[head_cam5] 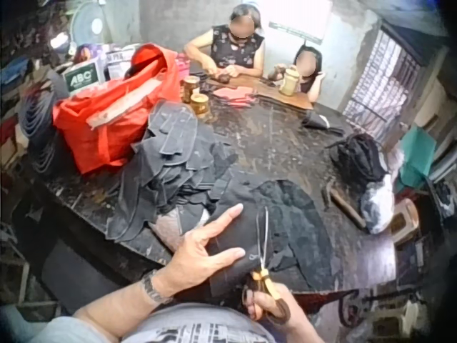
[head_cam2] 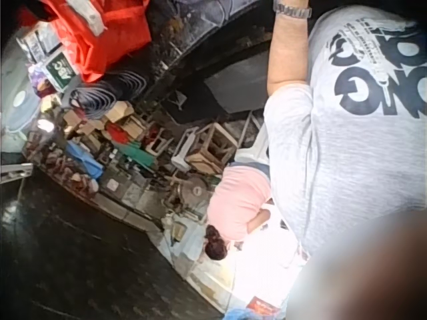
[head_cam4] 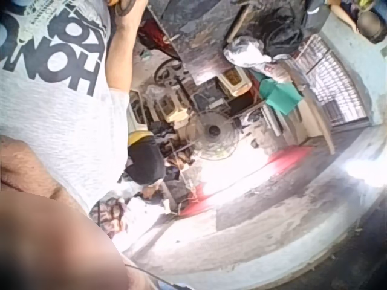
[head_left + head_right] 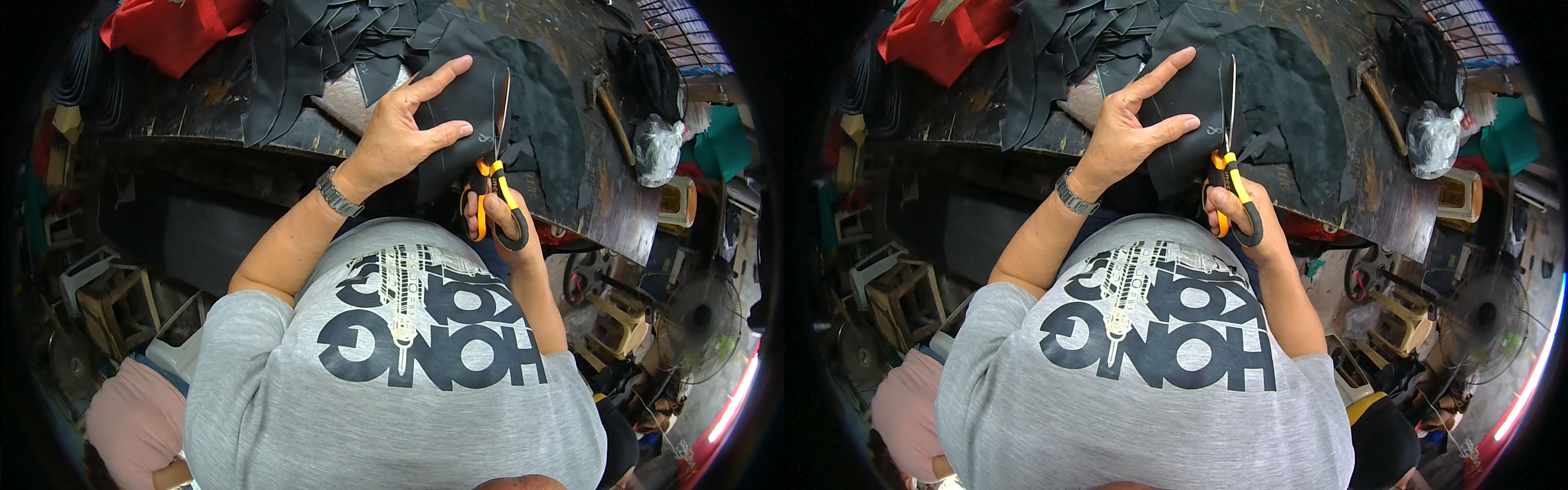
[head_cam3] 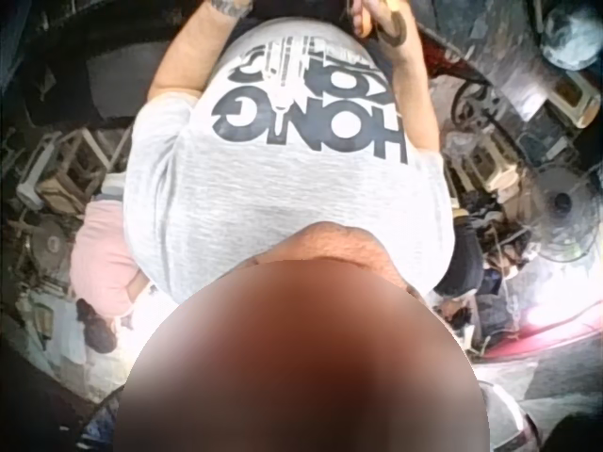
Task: The person uses shears to cut multiple pieces of black leather on a workbench. They repeatedly pick up leather pieces, cut along marked lines, and set the cut pieces aside. The hands and shears remain in view throughout the task.
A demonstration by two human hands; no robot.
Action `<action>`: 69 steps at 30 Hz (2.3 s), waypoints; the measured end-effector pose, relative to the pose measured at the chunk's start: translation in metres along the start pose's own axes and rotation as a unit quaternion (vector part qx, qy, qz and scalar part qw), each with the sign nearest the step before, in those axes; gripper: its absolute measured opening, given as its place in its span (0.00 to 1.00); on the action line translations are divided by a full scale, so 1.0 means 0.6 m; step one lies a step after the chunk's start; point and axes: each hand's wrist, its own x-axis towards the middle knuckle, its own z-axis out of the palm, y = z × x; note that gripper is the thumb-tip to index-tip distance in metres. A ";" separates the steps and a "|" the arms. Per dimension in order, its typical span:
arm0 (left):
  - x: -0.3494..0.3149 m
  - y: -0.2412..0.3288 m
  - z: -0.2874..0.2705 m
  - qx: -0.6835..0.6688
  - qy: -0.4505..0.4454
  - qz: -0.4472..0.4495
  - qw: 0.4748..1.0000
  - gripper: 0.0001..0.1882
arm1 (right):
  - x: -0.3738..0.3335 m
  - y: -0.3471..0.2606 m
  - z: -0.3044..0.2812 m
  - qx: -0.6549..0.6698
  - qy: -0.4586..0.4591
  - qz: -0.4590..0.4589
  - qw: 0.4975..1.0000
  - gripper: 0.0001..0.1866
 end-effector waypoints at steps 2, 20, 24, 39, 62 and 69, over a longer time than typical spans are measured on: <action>-0.001 -0.001 -0.004 0.001 -0.004 -0.008 1.000 0.36 | -0.005 0.001 -0.001 -0.007 0.004 0.016 1.000 0.21; -0.009 0.014 -0.005 -0.009 -0.024 -0.026 0.999 0.37 | -0.010 -0.006 0.008 -0.065 0.053 0.016 0.996 0.17; -0.020 0.027 0.004 0.000 -0.034 -0.028 0.999 0.37 | -0.001 -0.007 0.009 -0.047 0.057 -0.026 0.997 0.17; -0.027 0.022 0.011 0.001 -0.033 -0.038 0.999 0.37 | -0.023 0.002 0.019 -0.087 0.099 0.021 0.991 0.17; 0.114 0.058 -0.090 0.316 -0.277 0.063 0.905 0.10 | -0.052 0.009 -0.052 0.044 -0.044 0.074 0.995 0.25; 0.014 0.048 -0.004 0.009 -0.181 -0.182 0.966 0.33 | -0.058 0.017 -0.003 0.144 0.018 0.081 0.986 0.23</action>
